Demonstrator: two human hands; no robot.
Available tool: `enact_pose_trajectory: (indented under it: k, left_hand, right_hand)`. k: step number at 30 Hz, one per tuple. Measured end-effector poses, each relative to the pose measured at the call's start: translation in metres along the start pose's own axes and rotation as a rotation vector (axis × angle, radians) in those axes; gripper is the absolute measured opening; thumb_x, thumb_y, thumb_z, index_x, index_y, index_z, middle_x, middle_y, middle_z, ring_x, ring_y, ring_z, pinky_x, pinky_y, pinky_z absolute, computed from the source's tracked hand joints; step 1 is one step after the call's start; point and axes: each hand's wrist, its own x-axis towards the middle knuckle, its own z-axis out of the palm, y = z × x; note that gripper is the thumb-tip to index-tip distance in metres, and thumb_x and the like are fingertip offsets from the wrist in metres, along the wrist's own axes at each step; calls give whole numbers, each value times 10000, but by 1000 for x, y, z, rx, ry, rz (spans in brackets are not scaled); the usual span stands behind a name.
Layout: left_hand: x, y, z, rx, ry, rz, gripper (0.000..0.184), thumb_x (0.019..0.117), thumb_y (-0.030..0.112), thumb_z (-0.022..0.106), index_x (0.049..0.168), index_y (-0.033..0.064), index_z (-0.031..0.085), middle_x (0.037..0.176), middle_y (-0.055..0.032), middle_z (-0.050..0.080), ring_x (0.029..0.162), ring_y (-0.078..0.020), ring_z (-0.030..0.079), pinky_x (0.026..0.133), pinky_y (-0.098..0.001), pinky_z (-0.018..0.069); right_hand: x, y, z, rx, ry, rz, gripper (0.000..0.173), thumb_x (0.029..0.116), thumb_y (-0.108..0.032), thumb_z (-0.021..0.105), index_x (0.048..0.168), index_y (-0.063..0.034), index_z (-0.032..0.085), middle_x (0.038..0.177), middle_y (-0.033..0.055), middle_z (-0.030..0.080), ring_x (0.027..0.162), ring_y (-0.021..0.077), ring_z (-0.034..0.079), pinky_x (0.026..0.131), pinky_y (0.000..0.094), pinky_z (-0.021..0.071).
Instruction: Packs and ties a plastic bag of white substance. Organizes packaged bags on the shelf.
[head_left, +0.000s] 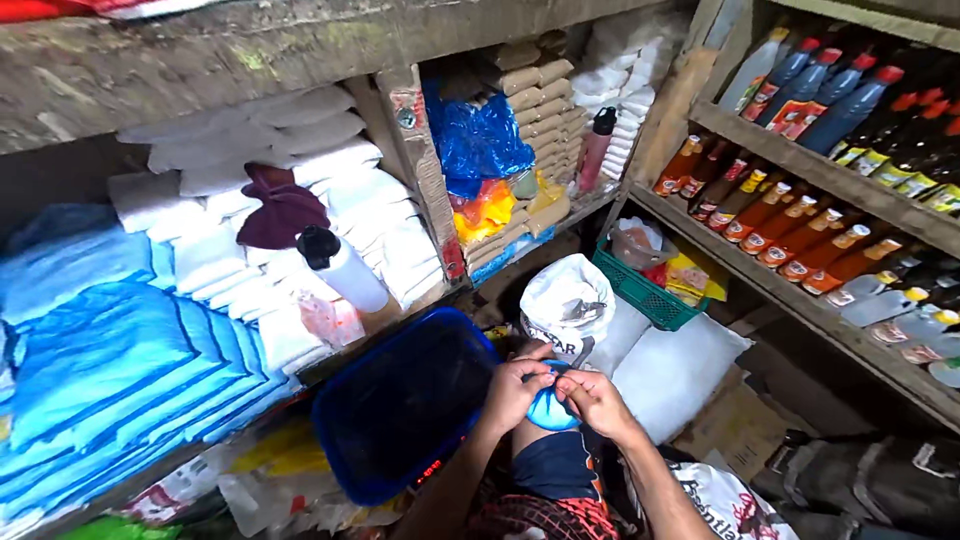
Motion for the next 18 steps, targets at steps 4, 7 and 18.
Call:
enact_pose_trajectory:
  k: [4,7,18]
  left_hand:
    - [-4,-17,2,33,-106,173,109,964,125,684,955,48,760,1352,-56,677,1325,-164,582,1189,-418,422]
    - [1,-15,1,240,-159,275,121,981,210,669,950,116,740,1318,26,687,1311,-98,572,1246,-464,314]
    - [14,-13,10,116,-220,341,152,946,78,605,1026,-25,682,1181,-168,660,1172,-249,611,1032,-383,497]
  right_hand:
    - [-11,9,-1,69,-1,68,368,1090,-255,466,847,-73,674,579,-36,521,467,64,464,451,254,418]
    - [-12,16,0,120,76,41,324,1075,-246,522,869,-53,682,624,-20,574,514,78,520,499,264,471]
    - [-7,35,8,97,304,-73,222,818,-95,759,1030,-44,721,1432,155,583,1350,271,537,1076,390,519]
